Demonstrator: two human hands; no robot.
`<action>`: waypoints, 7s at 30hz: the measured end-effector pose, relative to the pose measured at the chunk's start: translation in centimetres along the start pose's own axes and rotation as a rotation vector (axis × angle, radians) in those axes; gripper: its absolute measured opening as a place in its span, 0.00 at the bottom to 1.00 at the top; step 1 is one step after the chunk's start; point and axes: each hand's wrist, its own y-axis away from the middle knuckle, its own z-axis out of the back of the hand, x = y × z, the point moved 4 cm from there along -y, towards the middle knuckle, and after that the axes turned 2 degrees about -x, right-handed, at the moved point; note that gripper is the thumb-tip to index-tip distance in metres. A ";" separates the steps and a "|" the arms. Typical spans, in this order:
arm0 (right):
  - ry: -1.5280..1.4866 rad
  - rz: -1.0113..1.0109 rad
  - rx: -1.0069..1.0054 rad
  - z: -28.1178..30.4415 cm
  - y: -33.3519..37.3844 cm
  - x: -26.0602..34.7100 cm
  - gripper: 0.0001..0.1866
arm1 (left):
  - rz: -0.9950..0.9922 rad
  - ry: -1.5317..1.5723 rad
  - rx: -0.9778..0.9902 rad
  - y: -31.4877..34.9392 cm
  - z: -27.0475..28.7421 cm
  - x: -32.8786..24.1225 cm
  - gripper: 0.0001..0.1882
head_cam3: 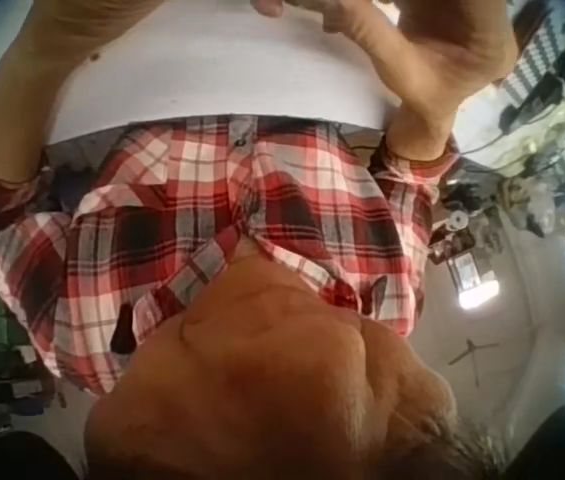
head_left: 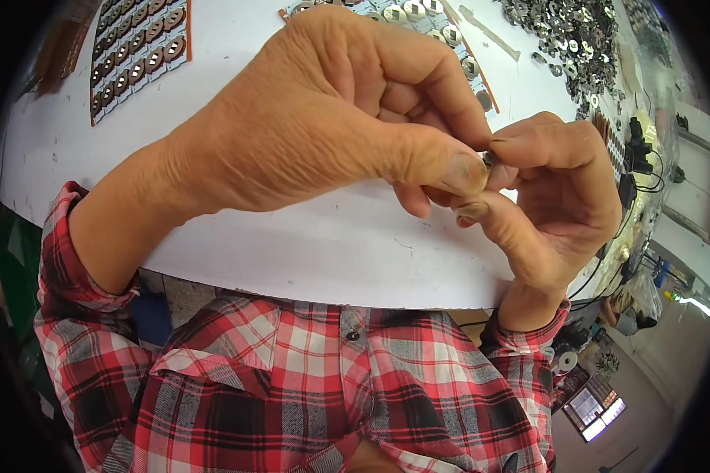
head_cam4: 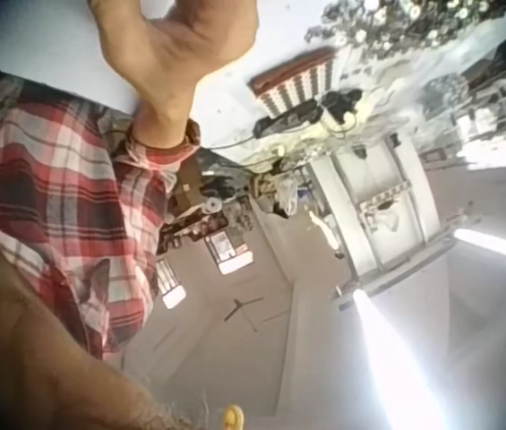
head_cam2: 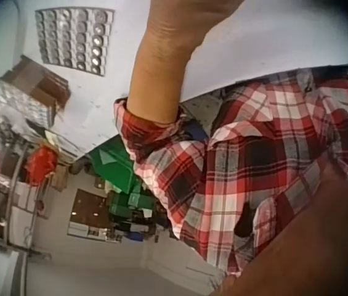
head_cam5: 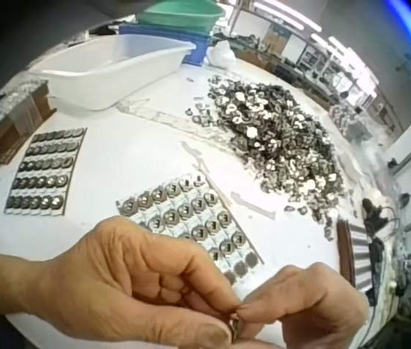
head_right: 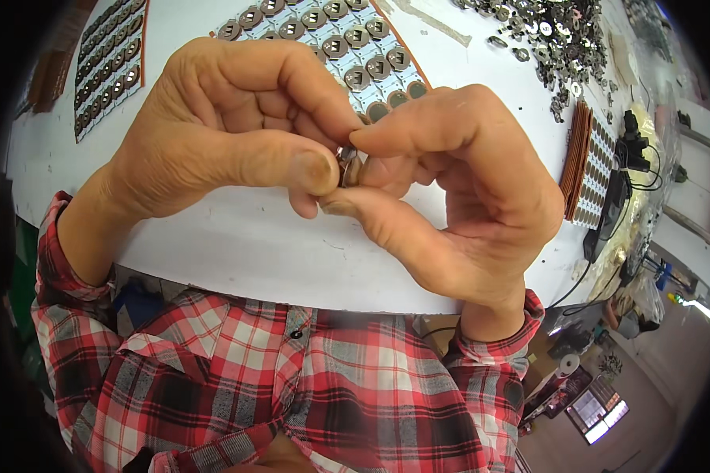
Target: Assembling small circular metal parts into a grid-based storage tray.
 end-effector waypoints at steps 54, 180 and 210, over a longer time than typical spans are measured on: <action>0.040 -0.125 -0.045 -0.5 -0.1 -1.5 0.16 | 0.155 -0.021 -0.234 0.3 -0.6 -1.7 0.15; 0.176 -0.401 -0.067 0.4 0.4 -3.7 0.09 | -1.414 -1.068 -0.015 -2.2 2.7 0.1 0.18; 0.676 -0.219 -0.505 9.4 -2.5 -8.0 0.09 | -0.553 -1.330 -0.185 0.1 -0.4 -2.0 0.28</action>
